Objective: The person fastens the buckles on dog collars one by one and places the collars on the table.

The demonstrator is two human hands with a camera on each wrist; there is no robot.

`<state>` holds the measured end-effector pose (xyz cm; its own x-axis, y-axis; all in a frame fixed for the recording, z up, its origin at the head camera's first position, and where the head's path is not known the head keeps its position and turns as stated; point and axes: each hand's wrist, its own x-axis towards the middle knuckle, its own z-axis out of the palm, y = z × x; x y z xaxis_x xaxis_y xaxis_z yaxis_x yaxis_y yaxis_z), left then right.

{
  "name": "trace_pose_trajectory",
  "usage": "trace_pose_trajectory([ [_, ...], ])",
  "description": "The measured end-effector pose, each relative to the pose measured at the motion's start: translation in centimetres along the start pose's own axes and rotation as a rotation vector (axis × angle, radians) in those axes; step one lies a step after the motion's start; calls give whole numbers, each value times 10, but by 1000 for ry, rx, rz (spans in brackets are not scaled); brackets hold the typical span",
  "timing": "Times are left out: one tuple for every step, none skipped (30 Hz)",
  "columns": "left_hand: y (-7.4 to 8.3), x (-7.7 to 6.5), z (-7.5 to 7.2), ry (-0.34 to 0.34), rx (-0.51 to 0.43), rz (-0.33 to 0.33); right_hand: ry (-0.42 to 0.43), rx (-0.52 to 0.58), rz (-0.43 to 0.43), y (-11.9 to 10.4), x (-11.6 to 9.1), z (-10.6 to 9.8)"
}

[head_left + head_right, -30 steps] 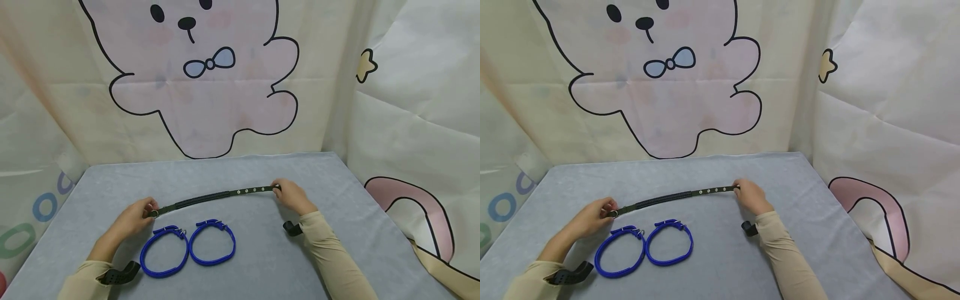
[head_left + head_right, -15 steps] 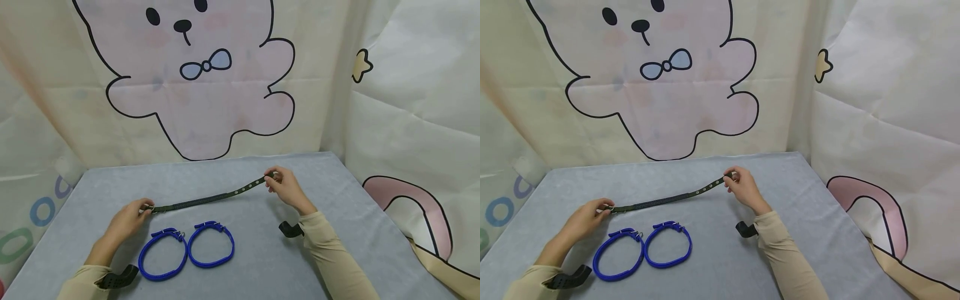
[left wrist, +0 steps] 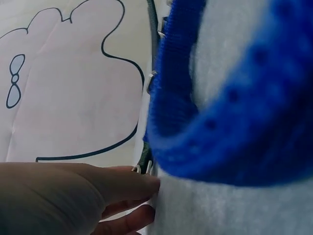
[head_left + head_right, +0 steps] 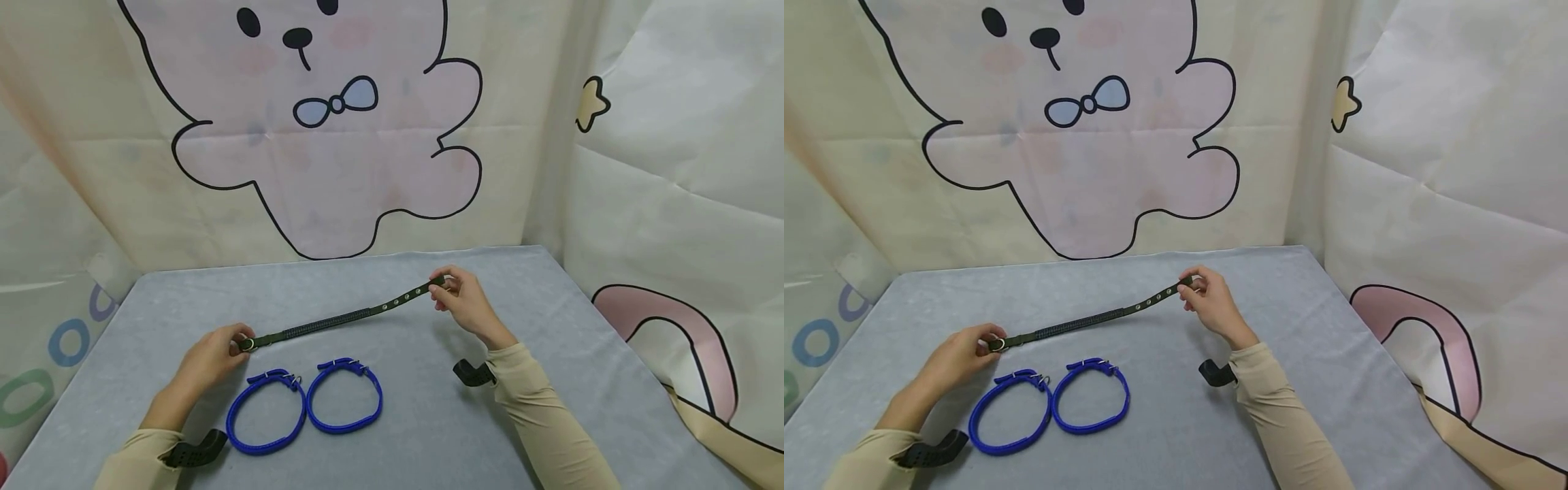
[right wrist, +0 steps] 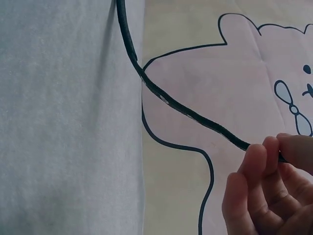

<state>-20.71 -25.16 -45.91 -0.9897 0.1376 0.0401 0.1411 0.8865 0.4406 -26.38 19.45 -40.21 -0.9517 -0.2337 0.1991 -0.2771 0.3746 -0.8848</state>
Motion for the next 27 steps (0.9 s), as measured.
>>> trace_pose_trajectory([
  [0, 0, 0, 5, 3, 6, 2, -6, 1, 0, 0, 0],
  [0, 0, 1, 9, 7, 9, 4, -11, 1, 0, 0, 0],
  [0, 0, 1, 14, 9, 9, 5, -18, 1, 0, 0, 0],
  [0, 0, 1, 19, 9, 10, 7, -22, 3, 1, 0, 0],
  [0, 0, 1, 25, 7, 10, 7, -25, 4, 1, 0, 0],
  [0, -1, 1, 29, 4, 7, 8, -25, 5, 1, 0, 0],
  [1, -1, 0, 31, -4, 6, 8, -23, 6, 1, 0, 0],
  [1, -1, 0, 33, -15, 7, 8, -19, 7, 1, 0, 0],
  [2, -2, -1, 37, -27, 10, 7, -14, 9, 0, 0, 0],
  [2, -2, -2, 41, -42, 16, 8, -8, 12, 0, 0, 0],
  [3, -2, -3, 45, -55, 21, 8, -3, 12, -1, 0, 0],
  [3, -2, -3, 51, -71, 27, 9, 1, 14, -2, 0, 0],
  [4, -2, -4, 59, -88, 34, 9, 4, 14, -2, 0, 0],
  [4, -2, -4, 70, -106, 40, 9, 5, 13, -2, 0, 0],
  [4, -2, -4, 82, -124, 46, 9, 6, 10, -2, 0, 0],
  [4, -1, -4, 92, -146, 50, 9, 6, 5, -2, 0, 0],
  [4, -1, -4, 103, -167, 53, 9, 6, 0, -2, 0, -1],
  [5, -1, -4, 111, -190, 58, 9, 6, -3, -2, 0, -1],
  [5, -1, -5, 116, -212, 60, 9, 6, -7, -2, 0, -1],
  [5, -1, -5, 118, -237, 62, 9, 6, -10, -1, 0, -1],
  [6, -1, -7, 118, -264, 67, 10, 5, -12, -1, 0, -1],
  [6, 0, -8, 119, -291, 73, 10, 1, -14, 0, 1, -1],
  [7, 0, -9, 119, -316, 83, 10, -2, -15, 1, 1, -1],
  [7, 0, -10, 121, -349, 96, 12, -8, -17, 2, 1, -1],
  [7, 0, -11, 123, -379, 109, 12, -17, -20, 3, 2, -1],
  [7, 0, -12, 127, -405, 125, 13, -28, -23, 4, 2, -1],
  [7, 1, -13, 131, -430, 141, 14, -41, -27, 5, 3, -1],
])
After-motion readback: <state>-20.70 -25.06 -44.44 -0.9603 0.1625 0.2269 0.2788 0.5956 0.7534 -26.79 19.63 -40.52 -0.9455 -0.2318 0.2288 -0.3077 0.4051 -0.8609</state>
